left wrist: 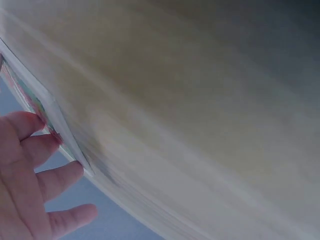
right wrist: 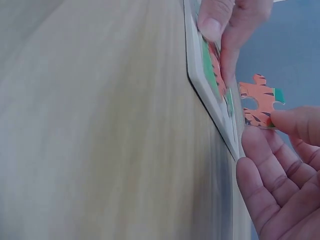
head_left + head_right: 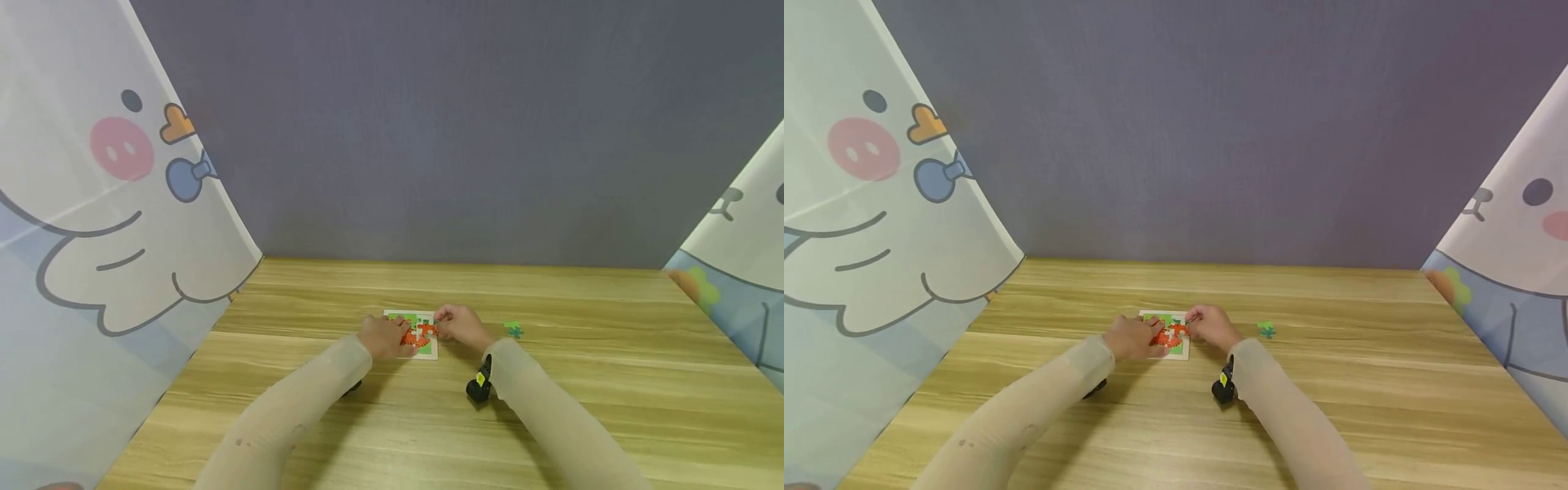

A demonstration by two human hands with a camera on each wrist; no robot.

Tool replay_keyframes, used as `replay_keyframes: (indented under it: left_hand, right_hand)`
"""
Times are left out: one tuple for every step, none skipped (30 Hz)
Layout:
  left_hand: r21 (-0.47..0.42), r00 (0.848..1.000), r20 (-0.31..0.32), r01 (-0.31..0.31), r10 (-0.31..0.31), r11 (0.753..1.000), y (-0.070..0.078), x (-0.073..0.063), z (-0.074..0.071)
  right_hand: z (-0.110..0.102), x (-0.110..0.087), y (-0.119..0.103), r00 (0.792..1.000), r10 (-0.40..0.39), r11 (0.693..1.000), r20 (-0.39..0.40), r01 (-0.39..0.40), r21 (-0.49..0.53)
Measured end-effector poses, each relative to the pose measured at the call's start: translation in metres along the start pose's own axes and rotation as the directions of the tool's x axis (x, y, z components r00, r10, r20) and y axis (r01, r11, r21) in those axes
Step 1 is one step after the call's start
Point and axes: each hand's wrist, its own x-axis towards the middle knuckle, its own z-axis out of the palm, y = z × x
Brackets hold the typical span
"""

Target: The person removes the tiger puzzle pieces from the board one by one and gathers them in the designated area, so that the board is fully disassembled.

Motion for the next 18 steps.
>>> replay_keyframes:
  left_hand:
    - [-0.004, 1.000, -0.006, -0.005, 0.005, 1.000, 0.000, 0.000, 0.001]
    - [-0.005, 1.000, -0.015, -0.010, 0.010, 1.000, 0.000, 0.000, 0.001]
    - [-0.005, 1.000, -0.020, -0.015, 0.014, 1.000, 0.000, 0.000, 0.002]
    - [-0.006, 0.999, -0.026, -0.019, 0.019, 1.000, -0.001, 0.000, 0.003]
    - [-0.003, 0.999, -0.028, -0.023, 0.023, 1.000, -0.001, 0.000, 0.003]
    - [-0.003, 0.999, -0.032, -0.027, 0.027, 1.000, -0.002, 0.000, 0.003]
    - [-0.005, 0.999, -0.032, -0.032, 0.032, 0.999, -0.002, -0.001, 0.004]
    - [-0.008, 0.999, -0.033, -0.038, 0.038, 0.999, -0.003, -0.001, 0.004]
    - [-0.017, 0.998, -0.031, -0.046, 0.045, 0.999, -0.003, -0.001, 0.004]
    - [-0.028, 0.998, -0.029, -0.055, 0.055, 0.998, -0.004, -0.001, 0.004]
    - [-0.043, 0.997, -0.027, -0.067, 0.066, 0.997, -0.006, -0.001, 0.004]
    - [-0.068, 0.996, -0.025, -0.082, 0.081, 0.994, -0.008, -0.002, 0.004]
    - [-0.094, 0.995, -0.019, -0.100, 0.099, 0.990, -0.009, -0.002, 0.004]
    - [-0.125, 0.993, -0.016, -0.119, 0.118, 0.985, -0.012, -0.003, 0.004]
    - [-0.153, 0.990, -0.012, -0.141, 0.140, 0.978, -0.014, -0.003, 0.004]
    - [-0.174, 0.987, -0.011, -0.161, 0.162, 0.971, -0.016, -0.004, 0.004]
    - [-0.192, 0.984, -0.010, -0.179, 0.181, 0.965, -0.018, -0.005, 0.004]
    - [-0.208, 0.980, -0.012, -0.195, 0.197, 0.958, -0.021, -0.005, 0.005]
  right_hand:
    - [-0.002, -0.001, 0.000, 1.000, -0.002, 1.000, -0.005, 0.002, -0.010]
    - [-0.004, -0.002, 0.001, 1.000, -0.005, 1.000, -0.005, 0.005, -0.018]
    - [-0.007, -0.004, 0.002, 1.000, -0.011, 1.000, -0.005, 0.011, -0.022]
    - [-0.009, -0.005, 0.003, 1.000, -0.017, 0.999, -0.002, 0.017, -0.029]
    - [-0.012, -0.006, 0.004, 1.000, -0.019, 0.999, -0.003, 0.019, -0.032]
    - [-0.014, -0.008, 0.005, 1.000, -0.019, 0.999, -0.003, 0.019, -0.030]
    - [-0.017, -0.009, 0.006, 1.000, -0.022, 0.999, -0.001, 0.022, -0.033]
    - [-0.019, -0.011, 0.007, 1.000, -0.023, 0.999, -0.002, 0.023, -0.034]
    - [-0.021, -0.013, 0.008, 1.000, -0.023, 0.999, -0.006, 0.023, -0.030]
    - [-0.024, -0.014, 0.009, 1.000, -0.024, 0.999, -0.007, 0.023, -0.031]
    - [-0.026, -0.016, 0.011, 1.000, -0.025, 0.999, -0.011, 0.024, -0.031]
    - [-0.029, -0.017, 0.012, 1.000, -0.027, 0.999, -0.014, 0.026, -0.036]
    - [-0.032, -0.019, 0.013, 1.000, -0.024, 0.999, -0.020, 0.023, -0.040]
    - [-0.034, -0.020, 0.015, 0.999, -0.022, 0.999, -0.028, 0.021, -0.043]
    - [-0.037, -0.022, 0.016, 0.999, -0.024, 0.999, -0.030, 0.022, -0.048]
    - [-0.040, -0.024, 0.017, 0.999, -0.030, 0.998, -0.030, 0.028, -0.058]
    - [-0.043, -0.026, 0.017, 0.999, -0.029, 0.998, -0.035, 0.027, -0.065]
    - [-0.046, -0.028, 0.018, 0.999, -0.031, 0.997, -0.037, 0.028, -0.073]
